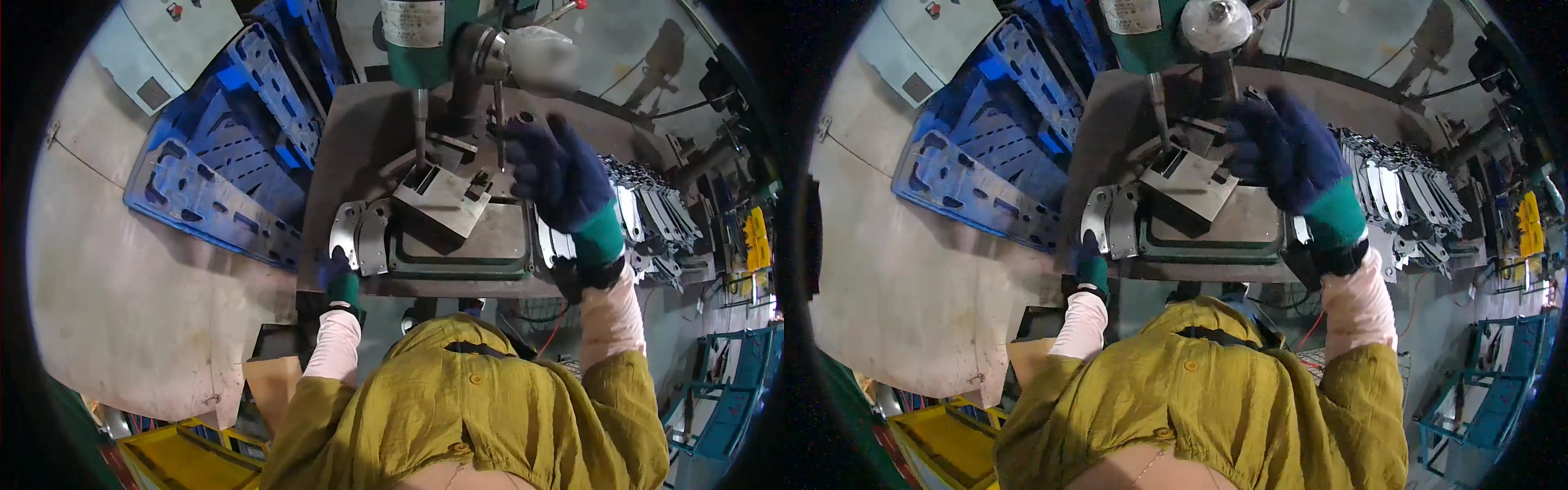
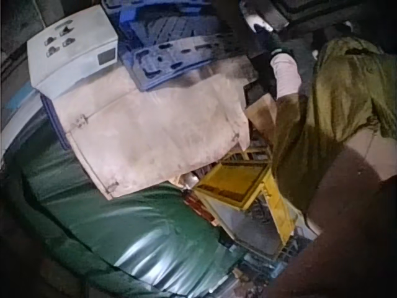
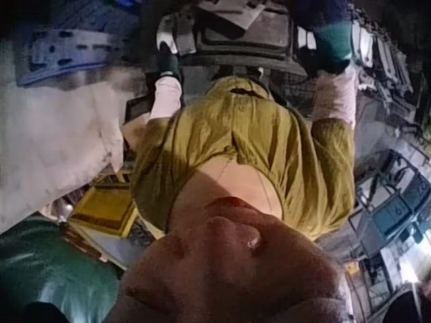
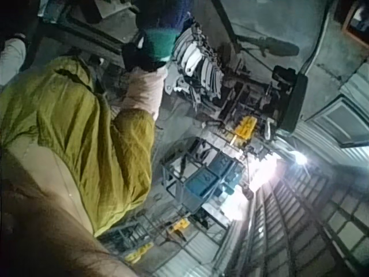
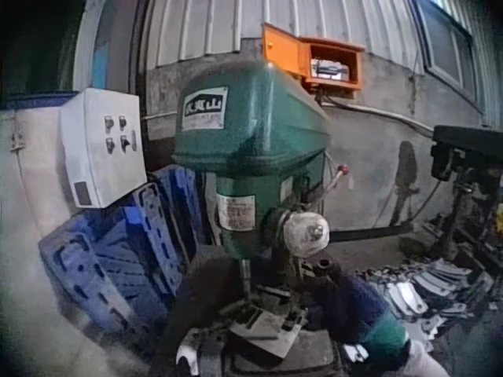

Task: Operating a drill press to drill or process metal components secured in a jig.

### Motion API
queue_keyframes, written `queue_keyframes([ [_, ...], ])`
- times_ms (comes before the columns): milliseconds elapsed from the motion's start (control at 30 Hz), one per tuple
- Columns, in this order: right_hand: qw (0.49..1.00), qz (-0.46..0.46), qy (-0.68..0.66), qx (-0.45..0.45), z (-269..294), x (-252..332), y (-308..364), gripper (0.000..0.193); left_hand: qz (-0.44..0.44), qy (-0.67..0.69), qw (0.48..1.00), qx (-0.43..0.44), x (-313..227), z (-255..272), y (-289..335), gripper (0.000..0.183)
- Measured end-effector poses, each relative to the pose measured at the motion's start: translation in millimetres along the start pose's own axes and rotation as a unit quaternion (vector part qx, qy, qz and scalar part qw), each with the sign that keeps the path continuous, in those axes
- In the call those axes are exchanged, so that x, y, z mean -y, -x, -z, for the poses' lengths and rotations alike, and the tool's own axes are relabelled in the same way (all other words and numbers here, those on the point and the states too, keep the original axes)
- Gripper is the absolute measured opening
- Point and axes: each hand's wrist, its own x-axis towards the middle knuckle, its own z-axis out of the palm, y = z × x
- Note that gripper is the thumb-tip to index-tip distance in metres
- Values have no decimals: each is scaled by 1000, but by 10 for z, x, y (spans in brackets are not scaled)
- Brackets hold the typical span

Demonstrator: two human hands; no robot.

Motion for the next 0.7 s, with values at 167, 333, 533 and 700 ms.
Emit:
queue_keyframes([
  [167,949,111,37,-294,939,-282,985,47,31,-11,999,38,-499,296,206,49],
  [333,919,164,-11,-358,1336,-676,1774,44,-162,-223,952,-134,-475,432,200,43],
  [533,883,187,-46,-427,1591,-996,2262,40,-14,67,997,35,433,-223,-267,45],
  [700,827,226,-33,-513,1747,-946,2525,36,-239,-148,959,-35,722,-514,-393,27],
])
